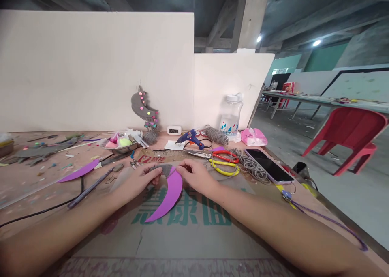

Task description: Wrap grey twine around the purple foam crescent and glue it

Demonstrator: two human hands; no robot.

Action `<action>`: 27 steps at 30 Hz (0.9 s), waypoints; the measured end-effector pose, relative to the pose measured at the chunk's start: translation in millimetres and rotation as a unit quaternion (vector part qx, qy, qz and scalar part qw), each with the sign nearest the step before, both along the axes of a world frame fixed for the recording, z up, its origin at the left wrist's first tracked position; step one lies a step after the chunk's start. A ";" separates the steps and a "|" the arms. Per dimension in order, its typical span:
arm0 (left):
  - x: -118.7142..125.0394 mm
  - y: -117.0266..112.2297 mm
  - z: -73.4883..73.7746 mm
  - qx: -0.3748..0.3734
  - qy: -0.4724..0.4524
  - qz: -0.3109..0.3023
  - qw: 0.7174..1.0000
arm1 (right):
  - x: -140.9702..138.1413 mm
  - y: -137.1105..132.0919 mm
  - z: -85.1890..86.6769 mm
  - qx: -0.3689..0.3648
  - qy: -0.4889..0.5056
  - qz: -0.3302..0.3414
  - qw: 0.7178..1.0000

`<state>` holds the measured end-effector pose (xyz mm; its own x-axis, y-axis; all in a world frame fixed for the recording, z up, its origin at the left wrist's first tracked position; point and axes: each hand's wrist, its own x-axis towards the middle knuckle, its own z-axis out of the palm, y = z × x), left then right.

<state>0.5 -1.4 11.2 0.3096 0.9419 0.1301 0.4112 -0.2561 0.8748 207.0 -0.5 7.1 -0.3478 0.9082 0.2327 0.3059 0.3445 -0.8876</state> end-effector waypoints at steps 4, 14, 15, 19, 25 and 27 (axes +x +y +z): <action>-4.5 6.9 10.9 -0.061 0.029 -0.040 0.997 | 5.5 5.4 -0.8 0.014 -0.006 -0.035 0.999; -30.3 28.9 5.8 -0.045 0.051 -0.007 0.998 | 2.9 5.5 -0.1 0.124 -0.126 -0.028 0.984; -27.3 30.9 3.9 -0.028 0.039 0.002 0.999 | 2.8 5.3 -1.0 0.133 -0.132 -0.029 0.982; -6.8 33.6 -3.4 -0.008 -0.034 0.034 0.999 | 7.1 3.1 -0.9 0.213 -0.167 -0.027 0.962; 7.4 26.4 -13.6 0.006 -0.056 0.040 0.998 | 31.2 4.8 30.0 0.344 -0.234 -0.049 0.908; 7.2 24.2 -14.6 -0.011 -0.053 0.031 0.998 | 41.4 12.8 39.9 0.343 -0.246 -0.090 0.902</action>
